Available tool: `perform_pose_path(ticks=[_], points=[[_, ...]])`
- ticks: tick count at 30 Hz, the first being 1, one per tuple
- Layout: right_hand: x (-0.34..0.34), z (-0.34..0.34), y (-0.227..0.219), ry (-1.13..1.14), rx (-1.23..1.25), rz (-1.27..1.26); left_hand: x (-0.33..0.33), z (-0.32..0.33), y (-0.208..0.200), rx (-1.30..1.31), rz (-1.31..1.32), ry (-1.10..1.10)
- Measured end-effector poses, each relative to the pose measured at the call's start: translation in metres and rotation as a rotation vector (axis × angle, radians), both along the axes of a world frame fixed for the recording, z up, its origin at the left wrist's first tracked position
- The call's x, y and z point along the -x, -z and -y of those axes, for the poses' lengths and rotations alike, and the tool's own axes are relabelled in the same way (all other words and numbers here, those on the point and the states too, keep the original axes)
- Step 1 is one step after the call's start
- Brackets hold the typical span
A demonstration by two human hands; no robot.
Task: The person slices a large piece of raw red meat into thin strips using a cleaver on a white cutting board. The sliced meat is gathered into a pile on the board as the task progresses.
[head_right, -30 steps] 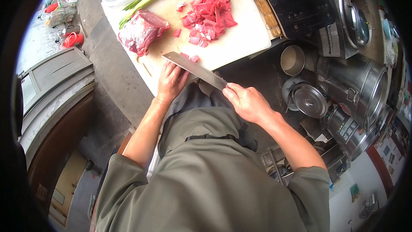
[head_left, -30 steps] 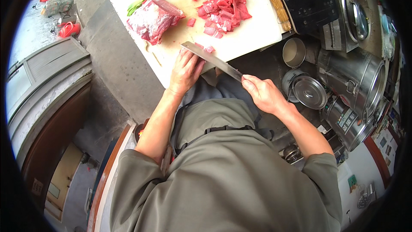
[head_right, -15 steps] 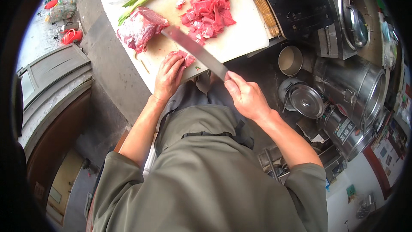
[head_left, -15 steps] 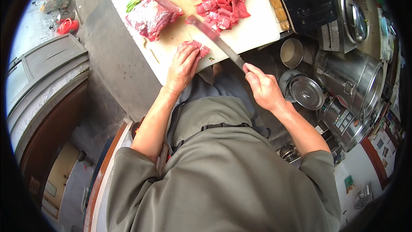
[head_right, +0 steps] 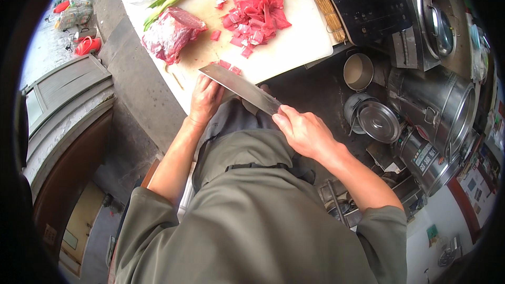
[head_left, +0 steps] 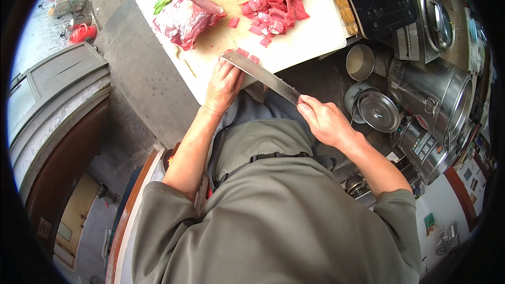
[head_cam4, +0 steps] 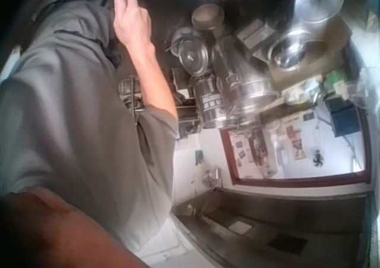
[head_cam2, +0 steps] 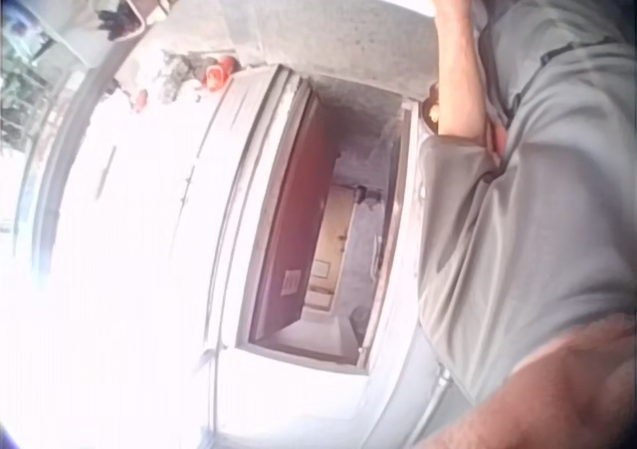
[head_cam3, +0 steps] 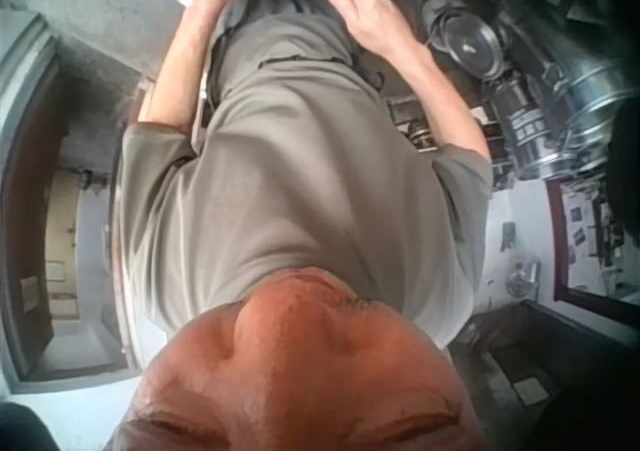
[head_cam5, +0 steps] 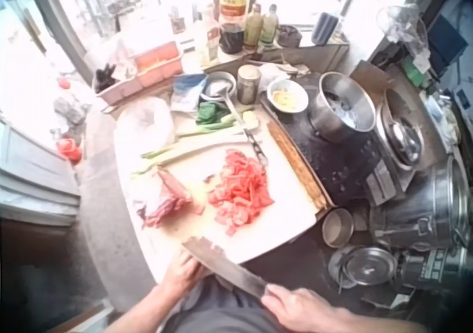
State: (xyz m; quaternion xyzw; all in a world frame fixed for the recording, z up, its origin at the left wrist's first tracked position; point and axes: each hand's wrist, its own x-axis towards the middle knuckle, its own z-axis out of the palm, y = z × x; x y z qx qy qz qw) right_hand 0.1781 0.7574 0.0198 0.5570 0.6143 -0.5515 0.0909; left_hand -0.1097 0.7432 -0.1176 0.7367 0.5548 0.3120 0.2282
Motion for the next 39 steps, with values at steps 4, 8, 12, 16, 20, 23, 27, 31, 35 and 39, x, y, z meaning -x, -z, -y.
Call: perform_pose_path(ticks=[4, 8, 12, 16, 20, 23, 27, 31, 35, 39], points=[[0.003, -0.004, -0.005, -0.023, 0.018, 0.018, 0.0, -0.002, 0.0, -0.012, 0.007, -0.004], [0.01, -0.007, -0.003, -0.045, 0.01, 0.037, -0.001, -0.001, 0.0, -0.005, 0.007, -0.018], [0.015, -0.008, 0.004, -0.021, 0.002, 0.013, 0.0, 0.001, 0.007, 0.007, 0.02, -0.024], [0.024, -0.015, 0.01, -0.019, 0.024, 0.017, -0.001, 0.003, 0.01, 0.011, 0.012, -0.026], [0.037, -0.018, 0.03, -0.031, -0.024, 0.001, -0.004, 0.003, 0.009, 0.011, 0.01, -0.033], [0.042, -0.02, 0.052, -0.028, -0.081, -0.021, -0.004, -0.002, 0.006, -0.017, 0.02, -0.036], [0.043, -0.026, 0.055, -0.049, -0.066, -0.028, -0.001, -0.001, 0.004, -0.03, -0.003, -0.024], [0.031, -0.034, 0.053, 0.003, -0.111, -0.048, -0.001, -0.004, -0.002, -0.082, -0.03, 0.012], [0.022, -0.039, 0.037, 0.009, -0.188, -0.038, 0.0, -0.003, -0.005, -0.077, -0.037, 0.047], [0.017, -0.015, 0.033, 0.046, -0.368, -0.071, 0.002, -0.002, -0.013, -0.066, -0.057, 0.092]])
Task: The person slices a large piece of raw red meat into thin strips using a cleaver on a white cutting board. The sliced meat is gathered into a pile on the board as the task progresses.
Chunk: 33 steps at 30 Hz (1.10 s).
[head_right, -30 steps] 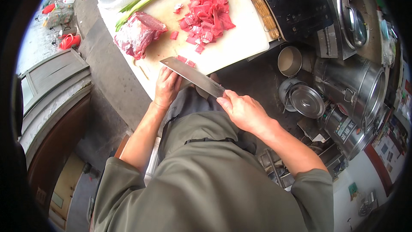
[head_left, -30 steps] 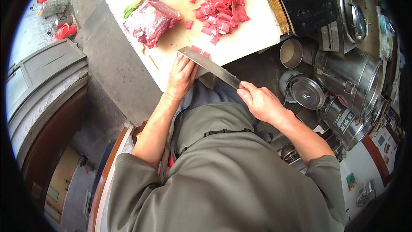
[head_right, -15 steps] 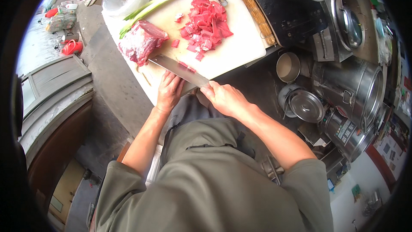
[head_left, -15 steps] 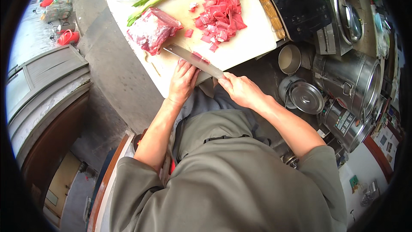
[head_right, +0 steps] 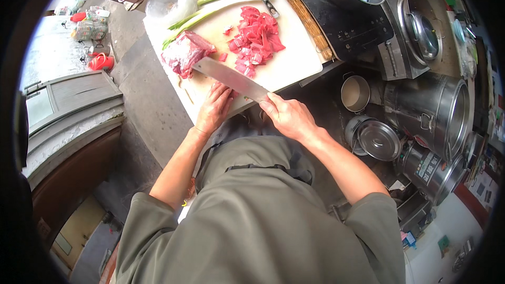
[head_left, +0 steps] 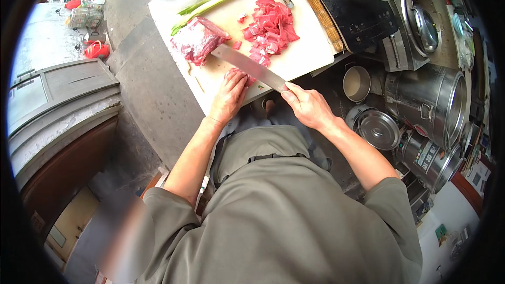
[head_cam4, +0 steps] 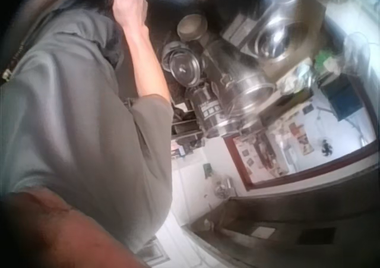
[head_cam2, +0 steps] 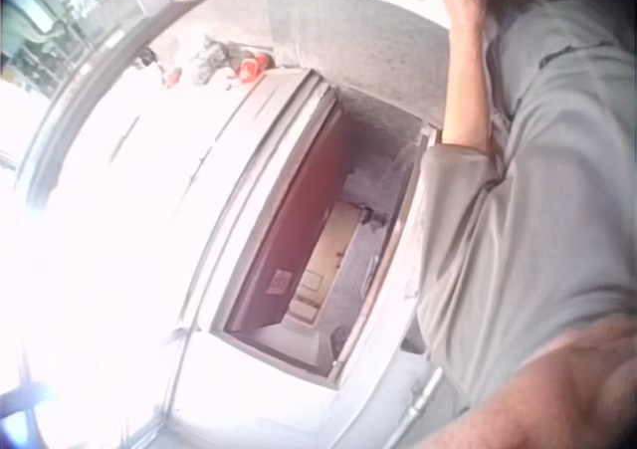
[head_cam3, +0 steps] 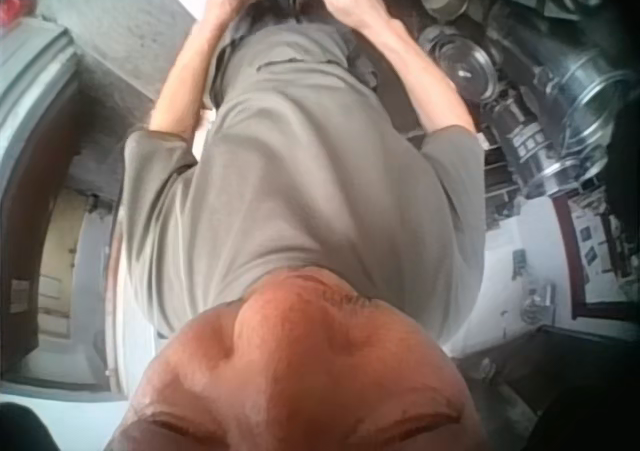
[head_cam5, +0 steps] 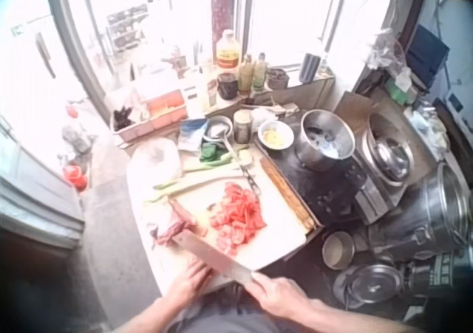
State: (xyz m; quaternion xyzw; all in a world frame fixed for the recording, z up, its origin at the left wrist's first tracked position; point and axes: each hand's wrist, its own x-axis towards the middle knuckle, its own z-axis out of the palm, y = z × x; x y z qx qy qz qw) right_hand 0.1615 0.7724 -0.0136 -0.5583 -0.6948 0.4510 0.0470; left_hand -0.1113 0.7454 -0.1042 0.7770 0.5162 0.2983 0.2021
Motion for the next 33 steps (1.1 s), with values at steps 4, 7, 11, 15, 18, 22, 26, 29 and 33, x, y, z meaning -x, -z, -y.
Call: perform_pose_path(ticks=[4, 7, 11, 15, 18, 22, 26, 29, 33], points=[[0.0, 0.009, -0.012, 0.101, 0.109, -0.057, 0.005, 0.006, 0.002, 0.042, 0.006, 0.029], [-0.004, 0.014, -0.02, 0.032, 0.198, -0.007, 0.006, 0.004, 0.006, -0.01, 0.0, 0.029], [-0.006, 0.023, -0.026, -0.028, 0.246, 0.042, 0.006, 0.003, 0.008, 0.025, 0.027, 0.027], [-0.002, 0.023, -0.031, -0.029, 0.264, 0.061, 0.006, 0.006, 0.015, 0.065, 0.041, -0.002], [-0.006, 0.026, -0.029, -0.026, 0.255, 0.06, 0.005, 0.007, 0.013, 0.078, 0.044, -0.01], [-0.008, 0.024, -0.036, -0.046, 0.263, 0.052, 0.006, 0.006, 0.015, 0.077, 0.024, -0.017], [-0.006, 0.021, -0.035, -0.071, 0.247, 0.107, 0.007, 0.006, 0.017, 0.068, 0.029, -0.017], [0.004, 0.013, -0.036, -0.094, 0.308, 0.151, 0.006, 0.004, 0.014, 0.081, 0.044, -0.02], [0.007, 0.008, -0.035, -0.08, 0.358, 0.18, 0.004, 0.002, 0.012, 0.085, 0.051, -0.049]])
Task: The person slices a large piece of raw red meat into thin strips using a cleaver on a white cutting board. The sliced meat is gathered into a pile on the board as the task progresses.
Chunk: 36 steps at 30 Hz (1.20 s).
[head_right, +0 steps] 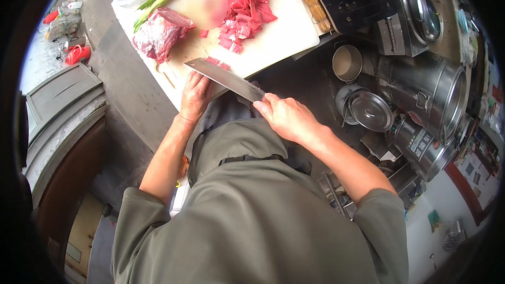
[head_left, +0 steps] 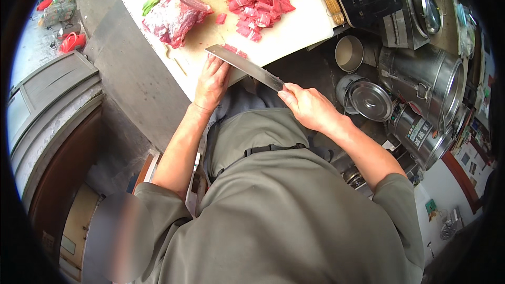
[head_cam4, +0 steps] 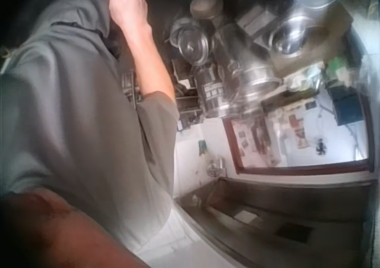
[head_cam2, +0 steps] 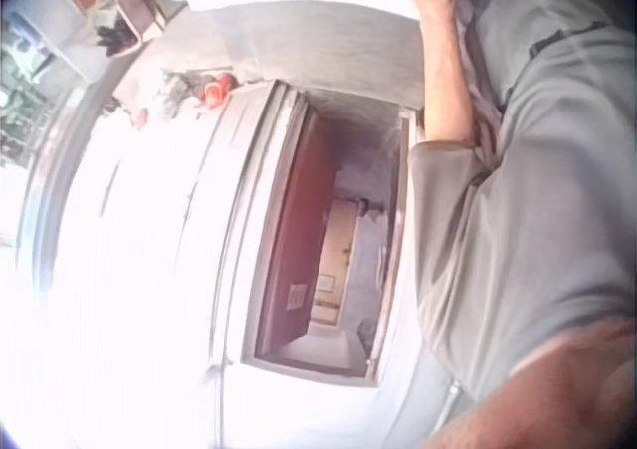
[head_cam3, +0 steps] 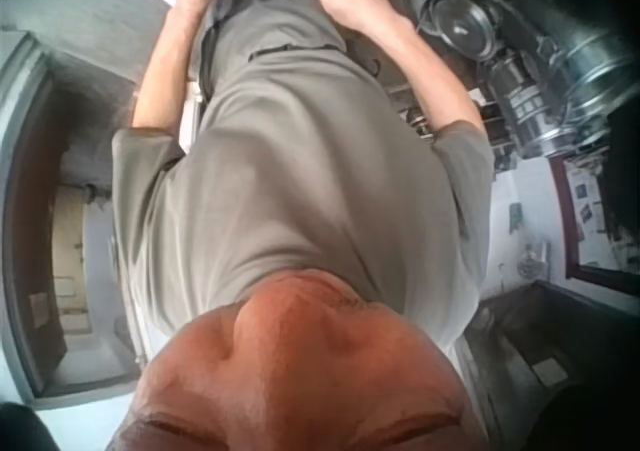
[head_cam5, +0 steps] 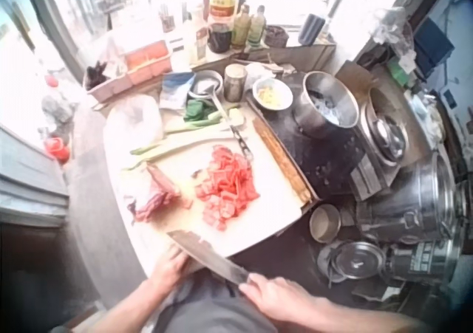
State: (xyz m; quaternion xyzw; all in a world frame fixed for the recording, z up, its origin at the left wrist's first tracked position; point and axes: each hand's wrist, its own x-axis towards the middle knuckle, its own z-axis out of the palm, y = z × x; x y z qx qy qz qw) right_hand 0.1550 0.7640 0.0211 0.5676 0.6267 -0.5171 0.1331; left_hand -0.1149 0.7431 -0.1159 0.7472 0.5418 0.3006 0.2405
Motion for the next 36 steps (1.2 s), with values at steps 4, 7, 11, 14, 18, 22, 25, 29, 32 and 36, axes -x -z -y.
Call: perform_pose_path(ticks=[4, 7, 11, 14, 18, 22, 25, 29, 32, 36], points=[[0.006, -0.005, 0.003, 0.007, 0.022, -0.013, -0.001, 0.005, 0.007, -0.018, 0.014, 0.001], [0.015, -0.01, 0.022, -0.002, 0.024, -0.033, -0.001, 0.003, 0.009, -0.005, 0.019, 0.004], [0.028, -0.017, 0.055, -0.015, 0.0, -0.08, -0.003, 0.004, 0.007, -0.05, 0.043, -0.035], [0.028, -0.014, 0.066, -0.067, -0.074, -0.053, -0.002, 0.001, -0.001, -0.06, -0.016, -0.01], [0.017, -0.033, 0.054, 0.057, -0.093, -0.221, -0.001, 0.0, -0.007, -0.061, -0.028, 0.028], [0.018, -0.034, 0.028, -0.016, -0.133, -0.127, -0.001, -0.001, -0.005, -0.129, -0.039, 0.023], [0.016, -0.02, 0.012, -0.034, -0.098, -0.105, -0.002, 0.0, -0.009, -0.073, 0.053, -0.019], [0.012, -0.01, 0.001, 0.011, 0.005, -0.086, 0.0, 0.0, -0.011, -0.047, 0.055, 0.016], [0.007, -0.007, -0.005, 0.02, 0.015, -0.072, 0.0, 0.003, -0.005, -0.013, 0.029, -0.006], [-0.004, -0.003, -0.008, 0.004, 0.0, -0.064, 0.001, 0.006, 0.0, -0.001, 0.025, -0.02]])
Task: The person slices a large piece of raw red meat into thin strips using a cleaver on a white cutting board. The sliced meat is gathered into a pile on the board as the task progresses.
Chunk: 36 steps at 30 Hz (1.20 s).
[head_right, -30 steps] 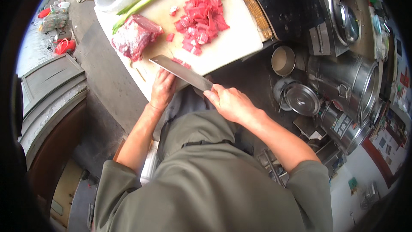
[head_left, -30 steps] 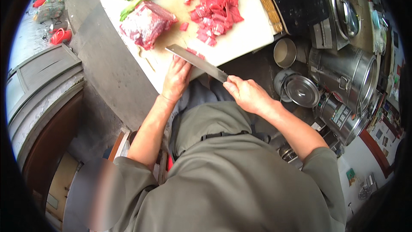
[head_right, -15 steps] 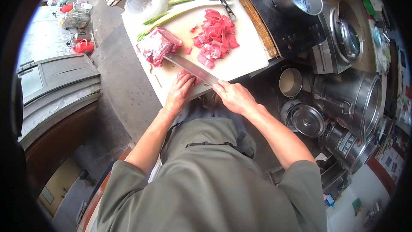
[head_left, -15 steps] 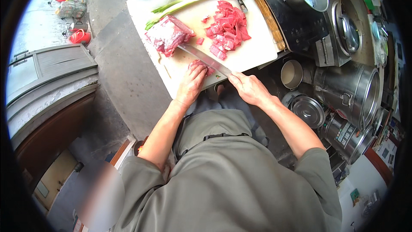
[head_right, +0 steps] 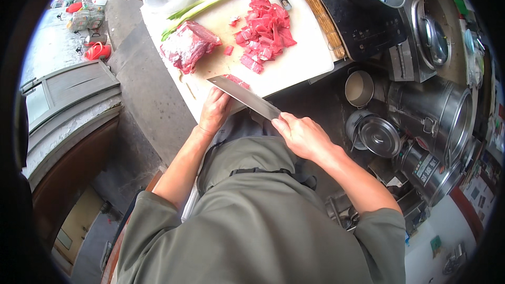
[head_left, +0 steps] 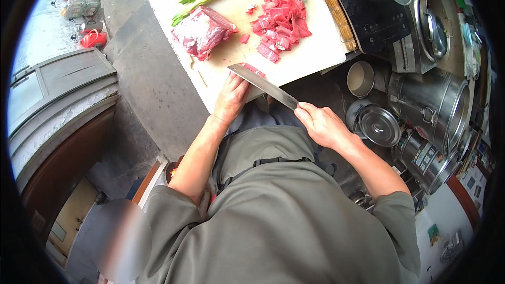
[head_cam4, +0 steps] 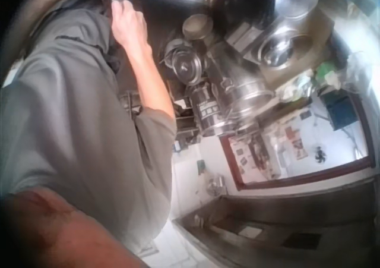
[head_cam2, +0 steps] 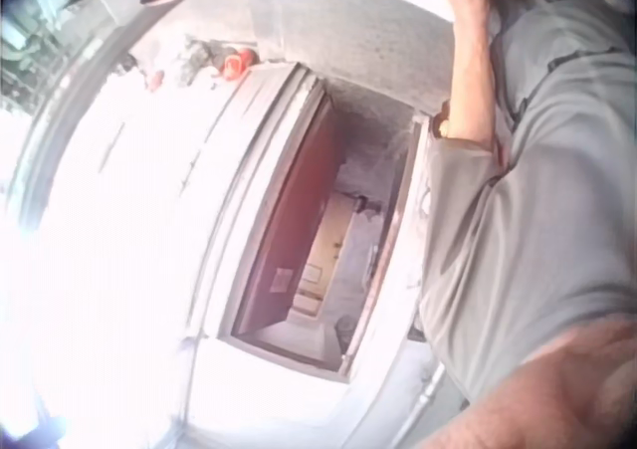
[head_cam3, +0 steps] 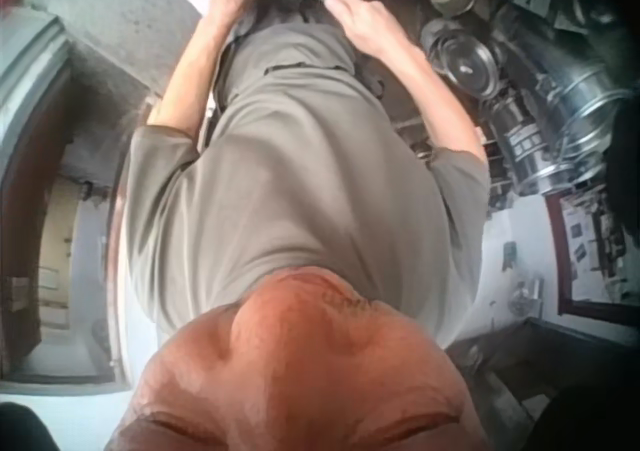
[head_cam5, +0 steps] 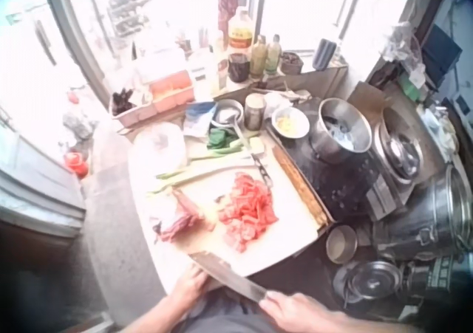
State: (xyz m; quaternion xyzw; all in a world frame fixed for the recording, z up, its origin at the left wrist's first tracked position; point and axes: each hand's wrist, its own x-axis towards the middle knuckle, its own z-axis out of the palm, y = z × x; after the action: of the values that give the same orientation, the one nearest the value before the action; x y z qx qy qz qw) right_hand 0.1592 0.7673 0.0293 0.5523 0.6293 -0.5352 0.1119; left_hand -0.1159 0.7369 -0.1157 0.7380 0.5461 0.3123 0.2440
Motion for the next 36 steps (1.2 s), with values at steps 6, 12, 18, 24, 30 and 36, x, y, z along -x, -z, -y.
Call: perform_pose_path(ticks=[6, 12, 18, 24, 30, 36], points=[[0.001, 0.0, -0.001, 0.019, 0.031, 0.037, 0.0, -0.005, 0.0, -0.035, 0.035, 0.003], [0.015, -0.005, 0.012, -0.029, 0.09, 0.07, 0.002, -0.006, -0.001, -0.004, 0.058, 0.027], [0.036, -0.013, 0.046, -0.038, -0.03, 0.021, 0.001, -0.005, 0.004, -0.018, 0.077, 0.019], [0.038, -0.017, 0.083, -0.092, -0.12, -0.077, -0.001, -0.005, -0.005, -0.051, 0.002, 0.024], [0.027, -0.033, 0.061, -0.056, -0.198, -0.019, 0.0, -0.006, -0.01, -0.046, -0.06, 0.03], [0.01, -0.008, 0.043, 0.108, -0.271, -0.134, -0.006, -0.013, -0.009, -0.025, 0.051, -0.041]])
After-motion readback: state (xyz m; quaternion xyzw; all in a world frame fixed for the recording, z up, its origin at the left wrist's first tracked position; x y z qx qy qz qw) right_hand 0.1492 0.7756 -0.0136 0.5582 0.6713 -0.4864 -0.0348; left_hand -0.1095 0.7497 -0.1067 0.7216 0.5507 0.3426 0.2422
